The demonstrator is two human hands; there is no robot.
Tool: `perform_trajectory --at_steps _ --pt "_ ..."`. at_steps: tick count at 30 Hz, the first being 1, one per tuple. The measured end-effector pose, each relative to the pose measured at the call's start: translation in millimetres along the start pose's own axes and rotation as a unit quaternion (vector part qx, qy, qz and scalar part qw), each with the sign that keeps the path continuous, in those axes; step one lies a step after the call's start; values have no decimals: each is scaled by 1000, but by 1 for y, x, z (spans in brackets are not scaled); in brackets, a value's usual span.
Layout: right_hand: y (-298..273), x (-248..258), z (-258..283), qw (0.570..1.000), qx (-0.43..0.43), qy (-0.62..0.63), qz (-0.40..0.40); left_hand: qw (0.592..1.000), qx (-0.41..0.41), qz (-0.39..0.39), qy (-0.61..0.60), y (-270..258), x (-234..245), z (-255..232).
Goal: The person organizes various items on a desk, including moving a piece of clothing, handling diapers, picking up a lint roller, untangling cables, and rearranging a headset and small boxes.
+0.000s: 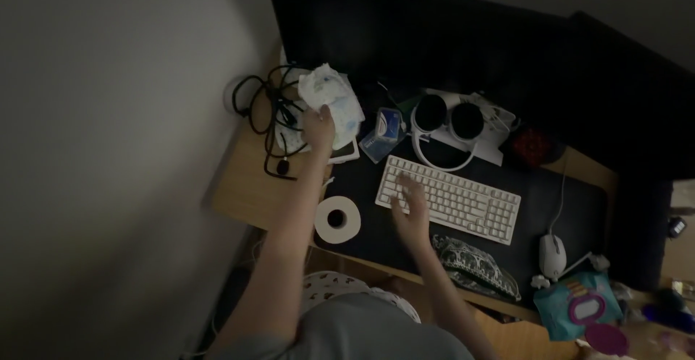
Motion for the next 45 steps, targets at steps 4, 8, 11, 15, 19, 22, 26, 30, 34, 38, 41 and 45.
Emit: perform_trajectory --at_steps 4,8,11,15,19,22,26,30,34,38,41,45 --pt "38 3 -18 964 -134 226 -24 988 -102 110 -47 -66 -3 -47" --pt "60 2 -35 866 -415 271 62 902 -122 349 -221 -127 2 -83" --pt "47 3 -34 787 -466 403 30 918 -173 294 -203 -107 12 -57" --pt "32 7 -40 733 -441 517 28 959 63 236 143 -62 33 40" --pt "21 11 -54 707 -465 533 -7 890 -307 126 312 -43 40 81" --pt "15 15 -67 691 -460 557 -29 792 -415 83 441 -41 30 93" --pt "0 25 -87 695 -443 566 -34 779 -243 324 478 -22 16 102" --pt "-9 36 -96 703 -439 557 -52 731 -349 295 507 -18 16 77" --pt "-19 47 -103 699 -438 560 -73 702 -373 327 511 -28 34 83" --pt "-20 53 -105 708 -437 549 -77 703 -396 315 499 -33 50 88" --pt "-19 54 -107 710 -426 557 -60 694 -374 328 520 -40 57 82" --pt "-17 53 -109 717 -416 557 -57 727 -381 269 504 -52 73 28"
Point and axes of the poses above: each hand's wrist, its own y-axis towards the middle knuckle, its own x-axis out of the back of the hand, z = x × y, the point moved 4 cm from there along y, towards the middle knuckle, and after that the axes turned 13 degrees about -x, right-handed, at the moved point
